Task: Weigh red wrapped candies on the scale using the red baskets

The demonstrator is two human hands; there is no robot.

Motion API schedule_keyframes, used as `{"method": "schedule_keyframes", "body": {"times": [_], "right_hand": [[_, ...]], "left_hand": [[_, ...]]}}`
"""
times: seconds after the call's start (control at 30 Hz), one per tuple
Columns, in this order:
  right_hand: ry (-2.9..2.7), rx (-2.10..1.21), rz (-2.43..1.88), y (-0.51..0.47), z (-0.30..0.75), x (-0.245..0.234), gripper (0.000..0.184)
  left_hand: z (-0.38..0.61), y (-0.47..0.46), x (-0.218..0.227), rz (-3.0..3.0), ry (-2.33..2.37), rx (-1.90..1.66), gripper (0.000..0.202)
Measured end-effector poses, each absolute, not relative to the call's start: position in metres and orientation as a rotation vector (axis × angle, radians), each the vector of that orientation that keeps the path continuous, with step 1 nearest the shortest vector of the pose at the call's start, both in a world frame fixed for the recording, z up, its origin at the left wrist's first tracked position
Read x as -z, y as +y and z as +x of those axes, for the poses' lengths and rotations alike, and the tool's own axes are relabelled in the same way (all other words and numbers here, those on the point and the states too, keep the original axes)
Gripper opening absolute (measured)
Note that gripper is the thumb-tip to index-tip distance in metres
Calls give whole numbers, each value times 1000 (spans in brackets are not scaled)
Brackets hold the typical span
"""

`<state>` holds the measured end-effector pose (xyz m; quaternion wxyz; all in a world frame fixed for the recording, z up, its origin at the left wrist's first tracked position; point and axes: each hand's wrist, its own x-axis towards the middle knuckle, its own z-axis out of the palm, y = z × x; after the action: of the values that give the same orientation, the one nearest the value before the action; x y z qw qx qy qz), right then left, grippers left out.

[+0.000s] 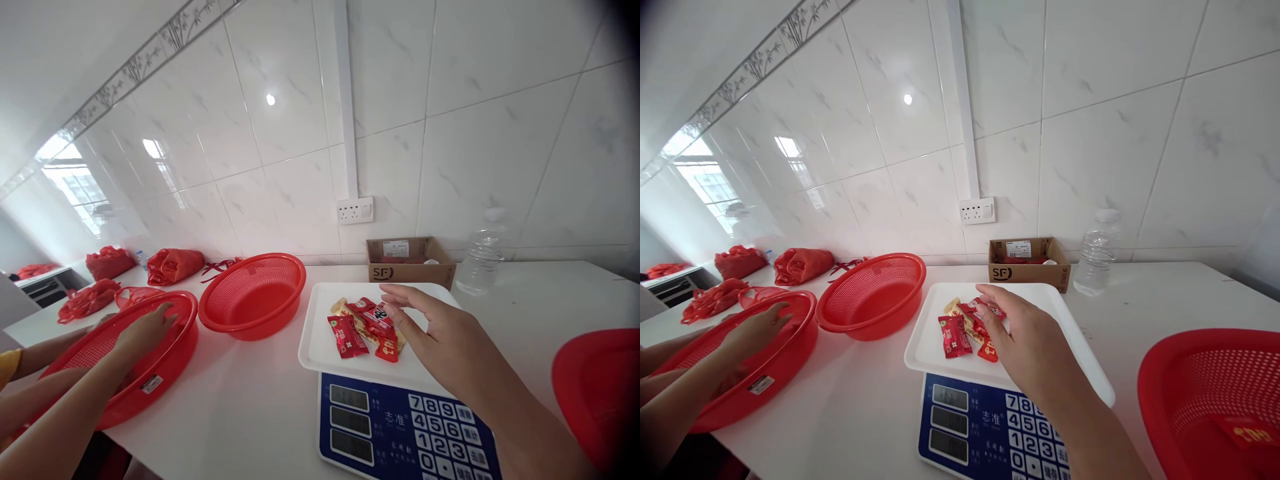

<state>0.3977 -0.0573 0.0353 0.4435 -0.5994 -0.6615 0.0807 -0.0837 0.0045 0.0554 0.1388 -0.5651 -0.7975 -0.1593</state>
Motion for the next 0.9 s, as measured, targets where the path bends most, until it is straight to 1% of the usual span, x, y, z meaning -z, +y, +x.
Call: {"method": "schedule_keyframes", "body": {"times": [0.2, 0.3, 0.37, 0.5, 0.73, 0.9], "right_hand": [[-1669, -180, -1493, -59, 397, -34, 39], [-1704, -165, -1507, -58, 399, -34, 38], [-1721, -169, -1511, -58, 400, -35, 38], [-1720, -187, -1508, -59, 400, -37, 38], [-1698, -232, -1473, -59, 399, -39, 37], [-1665, -282, -1473, -60, 400, -42, 37]], "left_hand": [[-20, 5, -42, -2122, -2079, 366, 51], [21, 4, -26, -2499, -1852, 266, 52], [43, 6, -15, -2617, -1762, 173, 50], [67, 25, -3, -2599, -1725, 191, 48], [86, 68, -1, -2596, -1668, 283, 47], [129, 56, -4, -2692, -1548, 332, 53]]}}
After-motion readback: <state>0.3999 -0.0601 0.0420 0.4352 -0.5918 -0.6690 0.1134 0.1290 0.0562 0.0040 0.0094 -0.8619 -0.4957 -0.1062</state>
